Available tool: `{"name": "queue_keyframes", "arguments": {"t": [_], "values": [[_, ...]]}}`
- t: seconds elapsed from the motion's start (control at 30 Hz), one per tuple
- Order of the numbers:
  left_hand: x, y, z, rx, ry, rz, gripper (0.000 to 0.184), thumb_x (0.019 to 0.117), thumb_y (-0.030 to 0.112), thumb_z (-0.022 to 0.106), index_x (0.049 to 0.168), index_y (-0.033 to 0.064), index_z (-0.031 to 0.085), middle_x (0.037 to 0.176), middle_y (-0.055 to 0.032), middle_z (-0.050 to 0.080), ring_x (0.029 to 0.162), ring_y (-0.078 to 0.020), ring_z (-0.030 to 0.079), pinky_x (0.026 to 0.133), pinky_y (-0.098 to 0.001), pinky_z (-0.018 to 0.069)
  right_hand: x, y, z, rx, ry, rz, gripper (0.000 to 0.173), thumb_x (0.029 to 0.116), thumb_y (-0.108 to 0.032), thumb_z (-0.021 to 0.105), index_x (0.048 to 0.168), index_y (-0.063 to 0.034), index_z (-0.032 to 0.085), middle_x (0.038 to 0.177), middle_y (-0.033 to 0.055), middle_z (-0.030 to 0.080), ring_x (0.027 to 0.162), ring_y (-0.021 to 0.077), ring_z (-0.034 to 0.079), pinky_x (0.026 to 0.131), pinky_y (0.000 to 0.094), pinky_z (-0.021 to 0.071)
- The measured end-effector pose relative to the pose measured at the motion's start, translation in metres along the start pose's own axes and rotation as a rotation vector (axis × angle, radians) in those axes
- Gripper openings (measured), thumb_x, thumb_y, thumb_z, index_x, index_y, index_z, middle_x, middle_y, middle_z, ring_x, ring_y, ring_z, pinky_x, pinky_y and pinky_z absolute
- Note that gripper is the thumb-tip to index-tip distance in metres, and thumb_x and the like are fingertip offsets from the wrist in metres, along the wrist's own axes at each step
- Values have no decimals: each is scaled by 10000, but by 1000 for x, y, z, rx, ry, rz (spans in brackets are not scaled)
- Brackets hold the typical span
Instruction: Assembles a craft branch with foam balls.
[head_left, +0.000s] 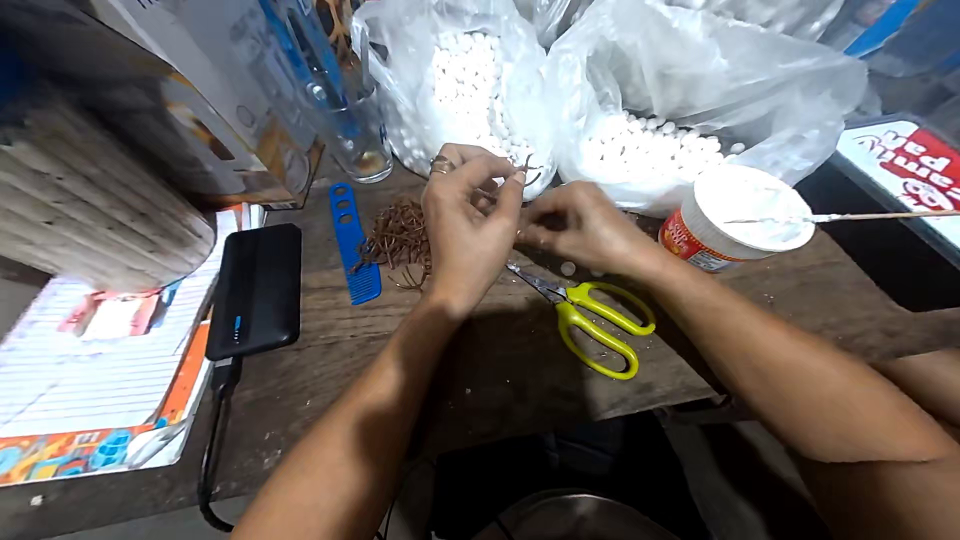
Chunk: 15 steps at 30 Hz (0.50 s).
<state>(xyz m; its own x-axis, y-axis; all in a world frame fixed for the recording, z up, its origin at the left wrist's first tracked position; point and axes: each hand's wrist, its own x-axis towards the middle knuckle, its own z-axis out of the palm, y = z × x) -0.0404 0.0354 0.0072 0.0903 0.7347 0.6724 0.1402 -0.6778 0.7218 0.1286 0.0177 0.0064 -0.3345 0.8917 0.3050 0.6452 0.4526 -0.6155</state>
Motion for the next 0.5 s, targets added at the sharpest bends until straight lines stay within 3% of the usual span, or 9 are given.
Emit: {"name": "queue_keyframes", "arguments": {"t": [0.07,0.2,0.27,0.5], "values": [[-1,0,1,19,-12,7,71,919,24,672,892,-21,720,978,-79,594,761,19,546,656,-91,453,-4,2,-16,294,131,158,78,925,-2,677,995,21,701,829,23,704,706,40,672,700,223,591],[-8,-1,0,99,-103,67,91,941,36,643,917,-17,713,1084,-115,646,785,-25,570,661,-142,464,-9,-3,-29,838,401,284,216,922,142,570,1016,-9,694,823,-4,729,726,86,722,733,251,631],[-12,-1,0,138,-144,108,97,953,32,631,919,-19,706,1089,-127,673,808,-41,604,686,-154,492,-11,-4,-30,924,415,267,258,916,163,542,1008,1,720,857,5,746,753,87,729,753,248,631],[-16,-1,7,146,-141,227,126,945,16,612,913,-51,713,869,-108,655,759,-35,587,686,-128,473,-13,1,-30,1016,300,247,286,934,140,499,1029,-17,718,831,-12,733,738,63,706,734,221,611]]}}
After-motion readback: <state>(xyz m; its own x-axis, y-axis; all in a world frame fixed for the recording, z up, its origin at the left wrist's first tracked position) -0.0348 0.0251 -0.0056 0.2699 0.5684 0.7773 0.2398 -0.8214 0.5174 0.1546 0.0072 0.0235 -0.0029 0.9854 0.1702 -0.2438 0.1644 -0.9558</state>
